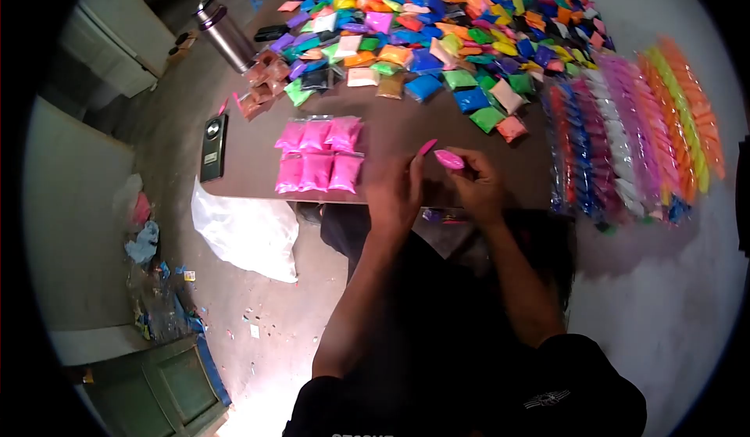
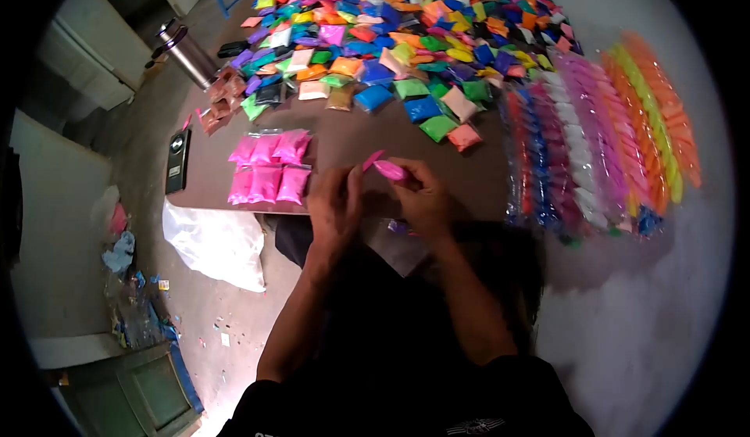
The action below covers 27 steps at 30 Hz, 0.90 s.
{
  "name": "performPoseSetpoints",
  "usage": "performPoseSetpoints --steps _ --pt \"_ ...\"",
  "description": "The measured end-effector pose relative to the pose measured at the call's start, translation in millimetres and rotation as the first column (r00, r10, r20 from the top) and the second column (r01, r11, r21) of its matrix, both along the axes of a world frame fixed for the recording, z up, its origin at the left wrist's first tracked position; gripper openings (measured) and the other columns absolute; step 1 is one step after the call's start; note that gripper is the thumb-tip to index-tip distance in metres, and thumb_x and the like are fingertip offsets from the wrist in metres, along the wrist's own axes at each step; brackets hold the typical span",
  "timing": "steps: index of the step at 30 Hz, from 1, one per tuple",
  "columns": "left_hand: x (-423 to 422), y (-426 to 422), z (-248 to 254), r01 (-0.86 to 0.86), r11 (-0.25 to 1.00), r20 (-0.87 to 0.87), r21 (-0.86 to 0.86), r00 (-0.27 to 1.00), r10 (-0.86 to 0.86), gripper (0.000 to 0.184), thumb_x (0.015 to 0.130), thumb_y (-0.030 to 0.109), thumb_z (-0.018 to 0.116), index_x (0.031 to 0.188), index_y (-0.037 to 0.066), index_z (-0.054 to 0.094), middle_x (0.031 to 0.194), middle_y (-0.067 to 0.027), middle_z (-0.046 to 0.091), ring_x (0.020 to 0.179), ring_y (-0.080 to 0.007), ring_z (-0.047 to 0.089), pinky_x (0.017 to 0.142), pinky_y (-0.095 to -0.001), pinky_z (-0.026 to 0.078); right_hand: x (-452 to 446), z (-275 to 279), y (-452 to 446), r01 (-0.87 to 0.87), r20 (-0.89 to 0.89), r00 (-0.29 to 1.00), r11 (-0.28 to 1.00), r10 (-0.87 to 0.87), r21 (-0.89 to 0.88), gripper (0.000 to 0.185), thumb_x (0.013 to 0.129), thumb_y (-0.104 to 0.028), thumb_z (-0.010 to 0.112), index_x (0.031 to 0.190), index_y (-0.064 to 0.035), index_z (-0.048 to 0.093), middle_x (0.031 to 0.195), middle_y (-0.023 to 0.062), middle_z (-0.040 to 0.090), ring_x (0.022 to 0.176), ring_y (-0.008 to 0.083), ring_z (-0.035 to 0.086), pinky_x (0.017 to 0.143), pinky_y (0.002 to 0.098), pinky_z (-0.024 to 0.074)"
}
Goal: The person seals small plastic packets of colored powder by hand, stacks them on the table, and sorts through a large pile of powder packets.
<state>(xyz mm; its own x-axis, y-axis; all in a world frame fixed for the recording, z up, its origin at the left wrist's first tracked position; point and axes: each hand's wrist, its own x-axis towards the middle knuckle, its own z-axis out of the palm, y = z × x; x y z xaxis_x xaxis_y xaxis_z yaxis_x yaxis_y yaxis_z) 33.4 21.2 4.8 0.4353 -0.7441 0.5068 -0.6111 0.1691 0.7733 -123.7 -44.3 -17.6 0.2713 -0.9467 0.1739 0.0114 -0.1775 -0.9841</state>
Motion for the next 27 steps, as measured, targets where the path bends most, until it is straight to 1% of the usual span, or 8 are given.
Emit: performPoseSetpoints --steps 2,4,12,15,17,20,24,27 --pt "-13.5 16.1 13.1 0.021 0.998 -0.103 0.059 0.995 -0.015 0.019 0.097 0.017 0.07 0.099 -0.001 0.07 0.082 -0.0152 0.07 0.07 -0.0253 0.067 0.067 -0.0352 0.052 0.1 -4.7 1.5 -0.009 0.016 1.0 0.995 0.011 -0.096 0.037 0.085 0.012 0.066 0.119 -0.0022 0.067 0.127 0.0103 0.068 0.115 0.0179 0.065 0.1 0.0311 0.0515" --pt "-26.7 26.0 18.9 0.126 0.985 -0.474 0.119 0.879 -0.055 0.03 0.099 0.026 0.069 0.093 -0.003 0.07 0.076 -0.0114 0.07 0.066 -0.0202 0.067 0.062 -0.0335 0.052 -2.1 -2.4 -0.3 -0.036 -0.062 0.998 0.967 0.021 -0.254 0.038 0.083 0.014 0.064 0.117 -0.0024 0.068 0.127 0.0109 0.068 0.115 0.0197 0.065 0.1 0.032 0.0517" --pt "-16.9 25.1 4.2 0.353 0.905 -0.828 0.236 0.56 -0.002 0.032 0.101 0.031 0.067 0.093 0.001 0.07 0.073 -0.0045 0.067 0.063 -0.0085 0.059 0.057 -0.0247 0.044 -0.2 18.6 15.3 -0.158 -0.261 0.965 0.862 0.031 -0.482 0.034 0.083 0.005 0.064 0.114 -0.004 0.07 0.127 0.0156 0.067 0.112 0.0327 0.067 0.093 0.0364 0.0556" --pt "-13.0 27.0 -1.8 0.355 0.919 -0.838 0.17 0.544 -0.055 0.03 0.101 0.031 0.066 0.093 0.003 0.07 0.073 -0.0029 0.066 0.063 -0.0076 0.057 0.057 -0.0234 0.043 0.9 7.3 12.6 -0.019 -0.194 0.979 0.906 -0.07 -0.424 0.034 0.089 0.002 0.06 0.123 -0.0013 0.065 0.127 0.0145 0.067 0.112 0.0288 0.068 0.094 0.0354 0.055" --pt "-15.8 28.6 -4.3 0.36 0.919 -0.816 0.162 0.573 -0.081 0.03 0.101 0.031 0.066 0.093 0.003 0.07 0.073 -0.002 0.065 0.064 -0.0076 0.057 0.058 -0.0232 0.043 2.8 0.2 10.9 -0.098 0.215 0.972 0.995 0.093 0.013 0.034 0.097 -0.006 0.059 0.131 0.0002 0.059 0.125 0.0127 0.068 0.11 0.0215 0.068 0.094 0.0331 0.0543" --pt "-25.2 29.1 -3.9 0.303 0.946 -0.796 0.115 0.597 -0.094 0.027 0.101 0.027 0.066 0.094 0.002 0.07 0.075 -0.0006 0.065 0.067 -0.0066 0.057 0.061 -0.0224 0.044 -7.9 11.8 9.0 -0.286 0.151 0.954 0.938 0.26 0.197 0.035 0.101 -0.012 0.061 0.133 -0.0001 0.057 0.124 0.0104 0.067 0.11 0.0157 0.066 0.094 0.0304 0.0534" --pt "-26.5 32.1 3.9 0.299 0.938 -0.715 0.174 0.694 -0.088 0.019 0.101 0.018 0.066 0.101 -0.001 0.071 0.085 -0.0009 0.069 0.077 -0.0072 0.06 0.068 -0.0226 0.047 -14.8 13.3 1.7 -0.26 0.092 0.965 0.943 0.246 0.208 0.036 0.098 -0.011 0.067 0.131 -0.0004 0.057 0.12 0.0083 0.068 0.107 0.0139 0.066 0.092 0.0284 0.0538" --pt "-31.5 25.9 11.7 0.292 0.943 -0.658 0.159 0.744 -0.119 0.022 0.101 0.019 0.067 0.105 -0.002 0.071 0.087 -0.0027 0.07 0.08 -0.0081 0.061 0.071 -0.023 0.048 -16.7 24.8 3.0 -0.308 0.227 0.943 0.894 0.242 0.326 0.03 0.096 -0.007 0.069 0.125 -0.0009 0.061 0.112 0.0048 0.068 0.102 0.0113 0.065 0.088 0.0264 0.0538"
